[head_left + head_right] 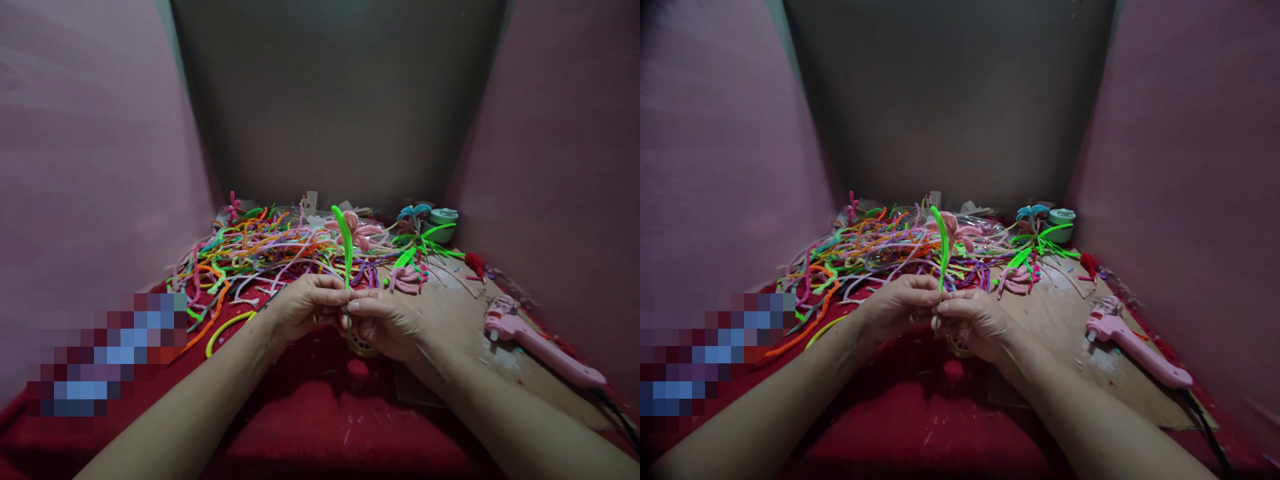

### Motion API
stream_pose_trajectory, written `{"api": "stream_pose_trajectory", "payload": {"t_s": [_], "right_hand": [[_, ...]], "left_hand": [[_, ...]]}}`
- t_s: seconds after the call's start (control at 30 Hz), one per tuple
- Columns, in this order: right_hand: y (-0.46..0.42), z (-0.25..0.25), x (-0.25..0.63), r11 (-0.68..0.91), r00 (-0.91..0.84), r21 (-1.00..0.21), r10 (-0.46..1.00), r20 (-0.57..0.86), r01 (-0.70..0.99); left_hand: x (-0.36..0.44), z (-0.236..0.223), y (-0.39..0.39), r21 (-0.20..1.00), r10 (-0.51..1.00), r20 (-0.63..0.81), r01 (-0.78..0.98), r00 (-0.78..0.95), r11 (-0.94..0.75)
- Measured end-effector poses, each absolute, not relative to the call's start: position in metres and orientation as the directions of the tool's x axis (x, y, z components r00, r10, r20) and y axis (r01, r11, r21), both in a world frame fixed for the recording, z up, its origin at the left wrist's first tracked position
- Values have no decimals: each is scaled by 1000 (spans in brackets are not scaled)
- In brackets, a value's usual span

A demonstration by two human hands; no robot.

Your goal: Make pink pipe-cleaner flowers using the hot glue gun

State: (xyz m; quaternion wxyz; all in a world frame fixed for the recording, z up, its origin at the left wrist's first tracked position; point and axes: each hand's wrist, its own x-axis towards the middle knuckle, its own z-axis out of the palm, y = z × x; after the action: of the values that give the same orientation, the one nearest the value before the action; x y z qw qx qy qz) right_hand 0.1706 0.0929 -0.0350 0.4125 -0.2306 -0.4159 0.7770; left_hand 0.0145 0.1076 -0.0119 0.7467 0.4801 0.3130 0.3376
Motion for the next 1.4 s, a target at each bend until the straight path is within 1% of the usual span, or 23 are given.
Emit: {"api": "stream_pose_trajectory", "payload": {"t_s": [0.13,0.3,0.43,0.53,0.7,0.77,0.87,1.03,1.1,1.3,1.4], "right_hand": [[95,-37,170,-303,-558,-840,830,-1,-450],[95,-39,171,-297,-546,-853,838,-17,-429],[92,-36,172,-285,-586,-877,810,-6,-386],[92,-34,174,-310,-619,-878,785,-20,-364],[89,-32,177,-394,-685,-809,728,15,-436],[86,-31,177,-410,-713,-799,701,33,-440],[83,-28,177,-414,-727,-798,685,43,-437],[83,-22,176,-342,-679,-853,734,19,-394],[84,-22,175,-294,-651,-886,759,12,-359],[87,-34,175,-130,-605,-951,793,69,-279],[88,-36,176,-78,-589,-952,799,118,-297]], "left_hand": [[16,-9,105,946,840,-153,-170,521,278],[21,-4,104,960,865,-104,-179,491,217],[23,0,105,973,870,-81,-149,486,174],[21,1,107,976,878,-30,-177,477,129],[20,1,106,963,850,79,-259,520,69],[20,1,104,958,826,121,-283,551,49],[20,0,102,966,801,144,-258,581,14],[17,-5,103,983,826,171,-155,538,-103],[16,-7,104,986,848,159,-121,505,-113],[19,-8,103,989,889,45,-148,456,27],[21,-6,102,970,895,18,-224,446,92]]}}
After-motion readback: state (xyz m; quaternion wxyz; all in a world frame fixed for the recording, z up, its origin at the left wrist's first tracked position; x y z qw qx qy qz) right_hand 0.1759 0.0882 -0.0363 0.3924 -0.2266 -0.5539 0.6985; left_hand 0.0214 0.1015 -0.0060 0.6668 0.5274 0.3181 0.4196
